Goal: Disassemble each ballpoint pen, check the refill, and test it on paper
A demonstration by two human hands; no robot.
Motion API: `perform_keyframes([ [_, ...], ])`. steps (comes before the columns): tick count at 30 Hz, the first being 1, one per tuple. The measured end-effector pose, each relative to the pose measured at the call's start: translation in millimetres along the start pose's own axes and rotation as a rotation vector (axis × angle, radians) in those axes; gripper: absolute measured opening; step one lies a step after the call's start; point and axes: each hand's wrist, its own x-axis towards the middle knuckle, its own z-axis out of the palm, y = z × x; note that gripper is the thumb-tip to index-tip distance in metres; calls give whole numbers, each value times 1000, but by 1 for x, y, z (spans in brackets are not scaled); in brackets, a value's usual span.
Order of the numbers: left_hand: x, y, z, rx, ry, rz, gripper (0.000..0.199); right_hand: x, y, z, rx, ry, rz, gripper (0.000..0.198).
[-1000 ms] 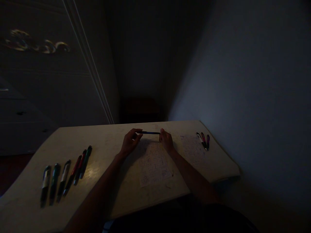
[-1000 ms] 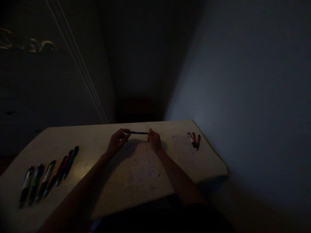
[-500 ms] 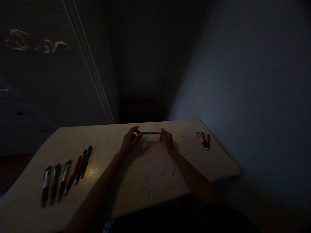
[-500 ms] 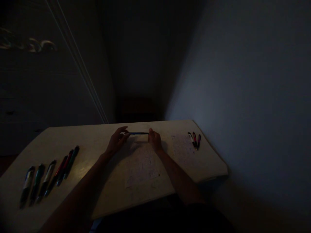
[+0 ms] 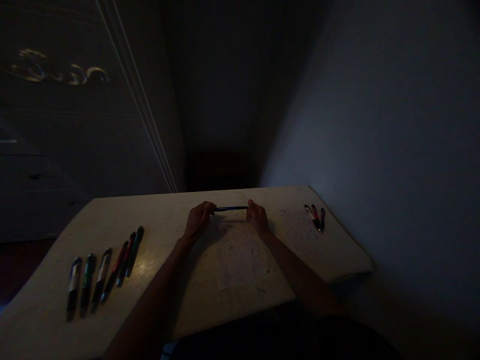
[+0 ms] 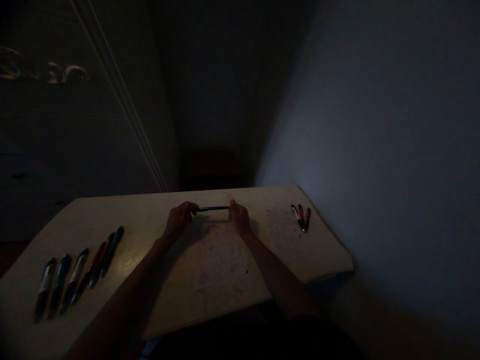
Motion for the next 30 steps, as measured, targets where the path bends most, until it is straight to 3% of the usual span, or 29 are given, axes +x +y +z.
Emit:
perform_keyframes([
  [4,1,3,-1,-43,30,80,49,1,-2,-1,-22,22,3,65],
  [9,3,2,0,56,5,116,24,3,-3,-3,-5,27,15,66],
  [19,1,-1,-3,67,-51,14,55,-1,-1,0,-11,-6,18,66],
  [23,1,-1,-2,-7,-67,16,42,0,-2,-1,-29,13,0,67],
  [26,2,-1,-1,17,-39,82,46,1,-3,-2,-23,16,6,66],
  [30,3,-1,-1,91,-20,175,26,2,-2,-2,-10,15,24,65],
])
